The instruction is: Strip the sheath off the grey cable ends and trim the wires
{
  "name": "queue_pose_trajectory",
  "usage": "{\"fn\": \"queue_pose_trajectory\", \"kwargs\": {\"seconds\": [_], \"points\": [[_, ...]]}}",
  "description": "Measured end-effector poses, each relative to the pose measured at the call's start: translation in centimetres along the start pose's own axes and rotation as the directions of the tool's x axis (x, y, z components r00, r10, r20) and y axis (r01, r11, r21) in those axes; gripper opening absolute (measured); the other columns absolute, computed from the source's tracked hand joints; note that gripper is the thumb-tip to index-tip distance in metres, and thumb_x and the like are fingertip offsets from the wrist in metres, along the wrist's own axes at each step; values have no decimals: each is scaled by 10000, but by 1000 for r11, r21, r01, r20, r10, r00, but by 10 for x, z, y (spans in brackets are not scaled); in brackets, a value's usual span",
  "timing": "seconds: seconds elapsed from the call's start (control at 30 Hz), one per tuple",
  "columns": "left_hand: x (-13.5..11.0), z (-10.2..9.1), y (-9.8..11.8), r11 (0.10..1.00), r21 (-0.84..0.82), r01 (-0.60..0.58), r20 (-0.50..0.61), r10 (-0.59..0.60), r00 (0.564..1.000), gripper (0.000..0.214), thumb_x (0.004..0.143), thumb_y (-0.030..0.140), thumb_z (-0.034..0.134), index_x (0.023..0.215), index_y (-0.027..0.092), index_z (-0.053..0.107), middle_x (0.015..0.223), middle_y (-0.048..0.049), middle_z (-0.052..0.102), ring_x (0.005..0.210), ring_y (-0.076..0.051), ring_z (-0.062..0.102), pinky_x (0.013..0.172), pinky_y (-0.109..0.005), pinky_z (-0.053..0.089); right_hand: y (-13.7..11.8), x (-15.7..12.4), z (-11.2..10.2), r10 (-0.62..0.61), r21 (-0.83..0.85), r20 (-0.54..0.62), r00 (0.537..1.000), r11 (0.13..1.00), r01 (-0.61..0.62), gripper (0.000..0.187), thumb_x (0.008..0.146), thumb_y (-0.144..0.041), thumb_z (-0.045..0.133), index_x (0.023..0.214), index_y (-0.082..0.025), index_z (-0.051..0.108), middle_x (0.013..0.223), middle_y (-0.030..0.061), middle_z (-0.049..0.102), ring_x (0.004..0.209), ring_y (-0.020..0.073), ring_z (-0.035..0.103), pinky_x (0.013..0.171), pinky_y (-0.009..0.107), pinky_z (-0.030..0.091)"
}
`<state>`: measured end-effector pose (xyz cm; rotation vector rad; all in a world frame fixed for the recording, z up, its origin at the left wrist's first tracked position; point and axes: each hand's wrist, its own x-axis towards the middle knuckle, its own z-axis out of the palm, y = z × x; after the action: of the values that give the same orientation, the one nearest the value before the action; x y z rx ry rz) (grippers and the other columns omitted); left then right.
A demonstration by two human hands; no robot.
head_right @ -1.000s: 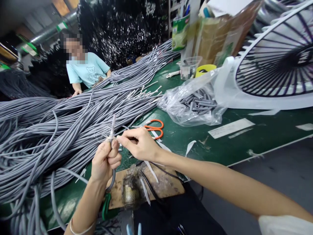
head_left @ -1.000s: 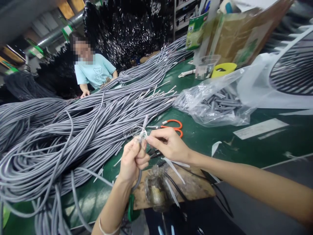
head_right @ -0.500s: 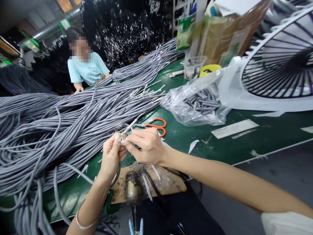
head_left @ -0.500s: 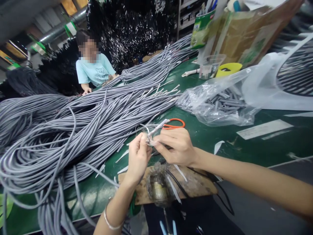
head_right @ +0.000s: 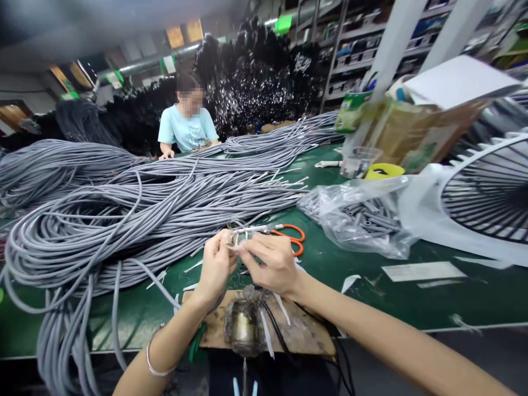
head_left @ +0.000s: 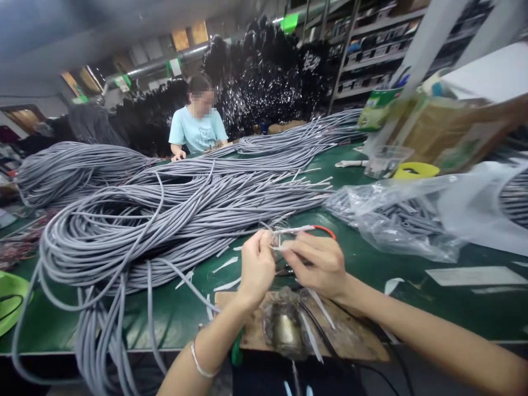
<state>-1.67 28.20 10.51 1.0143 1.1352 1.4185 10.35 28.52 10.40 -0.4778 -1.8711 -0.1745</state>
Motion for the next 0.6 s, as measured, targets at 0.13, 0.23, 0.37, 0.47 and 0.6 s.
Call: {"fn": "queue_pose_trajectory", "kwargs": {"seconds": [0.13, 0.23, 0.37, 0.47, 0.6], "points": [[9, -8, 16, 987, -161, 9, -177, -38, 983, 371, 743, 475, 626, 674, 172, 423, 455, 130, 191, 348, -17, 129, 336, -121, 108, -11, -1, 3, -199, 146, 82, 977, 972, 185, 361, 892, -142, 369, 568, -193, 519, 422, -34, 389, 396, 102, 338, 414, 256, 265], [6, -7, 22, 974, -224, -23, -40, 14, 999, 412, 690, 522, 666, 753, 161, 477, 457, 137, 196, 340, -7, 104, 322, -108, 88, 2, 3, -2, 135, 95, 34, 990, 986, -138, 266, 885, -134, 412, 660, -174, 547, 523, -13, 500, 462, 96, 436, 462, 224, 339], [-4, -3, 20, 977, -215, 0, 103, 23, 994, 438, 656, 529, 701, 742, 163, 478, 457, 133, 208, 343, -2, 115, 320, -97, 95, 29, 6, -11, 418, 36, 56, 907, 907, -420, 222, 885, -179, 460, 698, -161, 579, 601, -2, 551, 516, 95, 492, 502, 206, 369], [-7, 0, 18, 985, -171, 28, 152, -2, 988, 394, 681, 496, 694, 716, 159, 492, 453, 118, 253, 347, -5, 151, 322, -97, 118, 33, 5, -14, 414, -28, 145, 899, 910, -415, 248, 885, -212, 475, 678, -161, 603, 601, -1, 562, 514, 93, 497, 512, 210, 359], [-6, 2, 15, 999, -53, 2, 128, 5, 992, 340, 662, 439, 717, 733, 135, 582, 527, 48, 471, 370, -19, 297, 327, -126, 223, 27, 4, -16, 297, -124, 71, 952, 950, -287, 256, 888, -225, 470, 706, -152, 634, 607, 11, 582, 536, 97, 505, 546, 219, 358]]}}
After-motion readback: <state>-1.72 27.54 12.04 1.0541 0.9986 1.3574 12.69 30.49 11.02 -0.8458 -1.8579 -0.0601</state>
